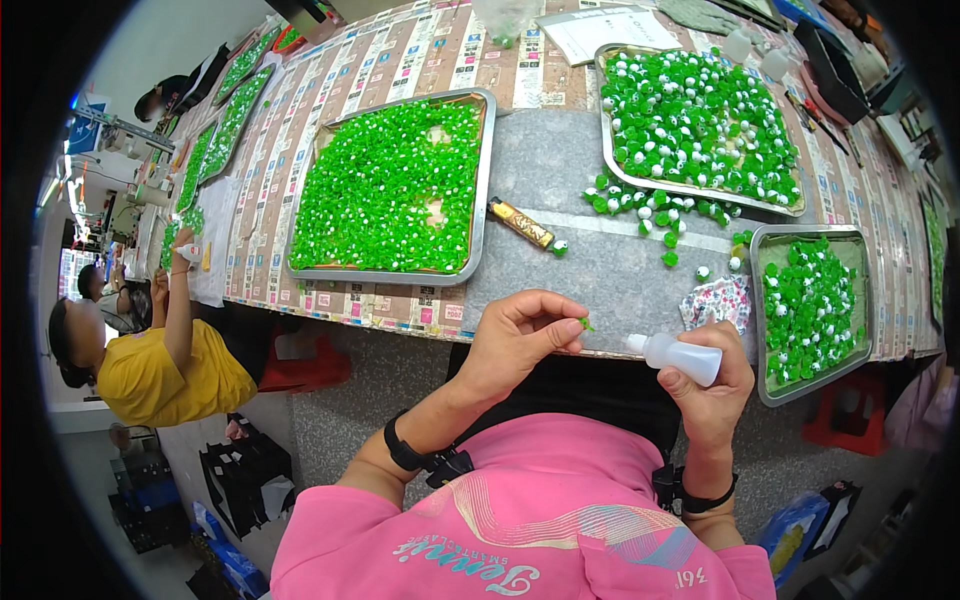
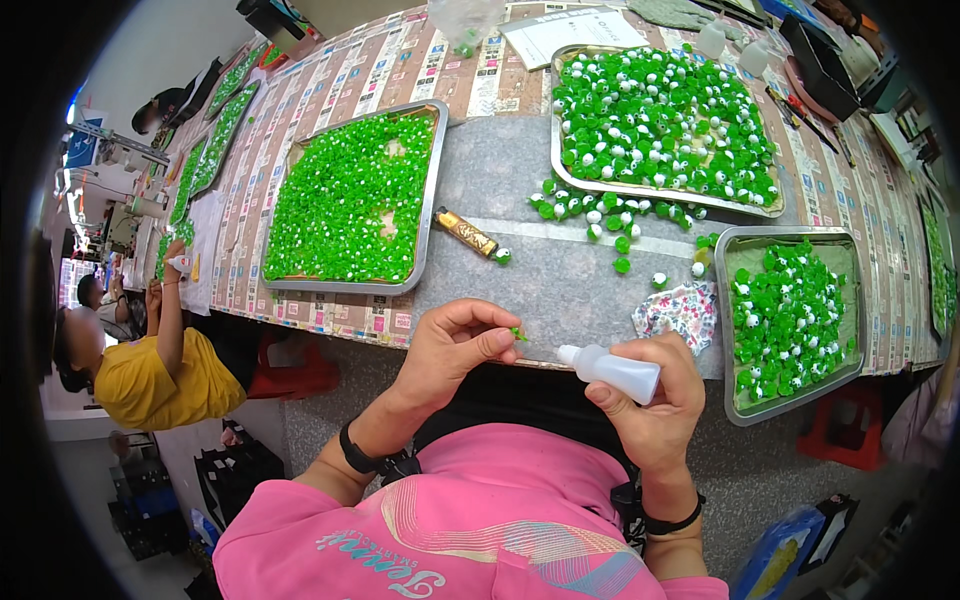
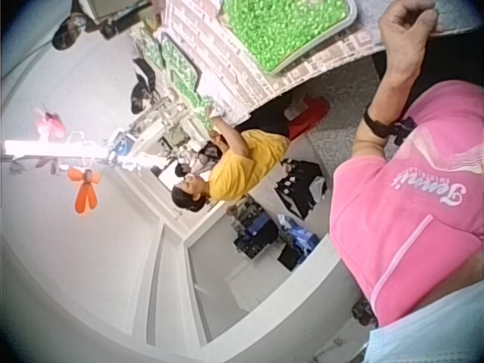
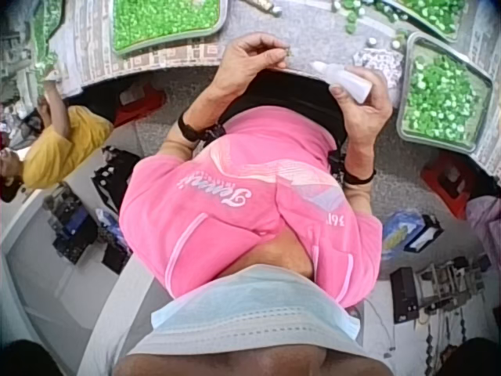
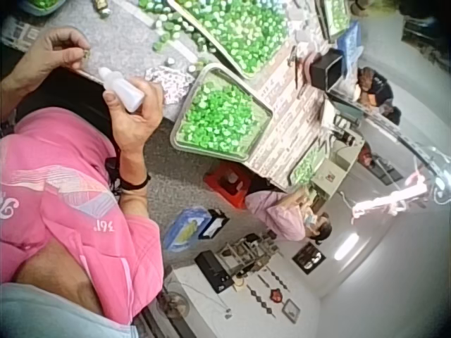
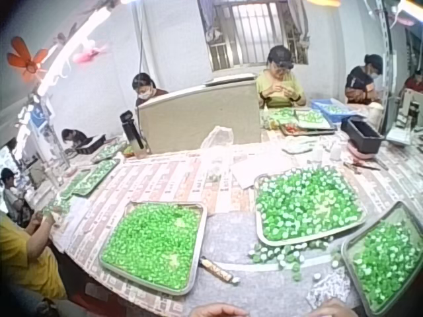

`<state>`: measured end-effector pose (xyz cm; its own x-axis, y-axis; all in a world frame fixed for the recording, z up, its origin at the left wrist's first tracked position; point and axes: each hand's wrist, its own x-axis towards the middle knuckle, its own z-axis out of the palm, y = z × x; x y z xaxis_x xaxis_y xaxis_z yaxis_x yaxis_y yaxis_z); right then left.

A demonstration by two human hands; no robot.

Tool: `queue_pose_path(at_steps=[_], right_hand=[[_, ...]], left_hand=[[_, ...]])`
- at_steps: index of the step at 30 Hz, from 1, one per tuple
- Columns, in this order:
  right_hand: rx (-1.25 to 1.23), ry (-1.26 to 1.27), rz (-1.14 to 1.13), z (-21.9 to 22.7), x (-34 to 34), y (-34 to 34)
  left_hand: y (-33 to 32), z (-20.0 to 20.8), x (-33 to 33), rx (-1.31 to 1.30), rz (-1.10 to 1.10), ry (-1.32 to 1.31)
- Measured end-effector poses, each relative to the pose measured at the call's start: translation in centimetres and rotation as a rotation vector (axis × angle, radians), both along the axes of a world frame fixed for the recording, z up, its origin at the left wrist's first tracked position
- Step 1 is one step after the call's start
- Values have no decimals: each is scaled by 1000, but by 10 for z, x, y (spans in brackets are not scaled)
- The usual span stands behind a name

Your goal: Manually assembling small green and white plastic spherical components at a workstation.

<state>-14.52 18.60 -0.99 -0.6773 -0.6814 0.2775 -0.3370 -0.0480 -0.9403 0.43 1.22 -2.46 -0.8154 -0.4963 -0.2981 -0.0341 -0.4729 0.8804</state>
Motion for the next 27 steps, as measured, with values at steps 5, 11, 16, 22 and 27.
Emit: queue_pose_path(at_steps=[5,11,16,22,27], right_hand=[[-23,-30,-18,3,0,-2],[-21,-80,-36,4,2,-1],[-42,-74,-53,3,4,-4],[-32,-71,-57,1,4,-5],[-36,-56,-66,0,5,-5]], left_hand=[[-1,0,-1,7,-9,4],[-1,-2,0,56,-12,-10],[-1,-2,0,70,-24,-26],[-3,-1,-1,49,-59,-38],[-3,-1,-2,34,-66,-47]])
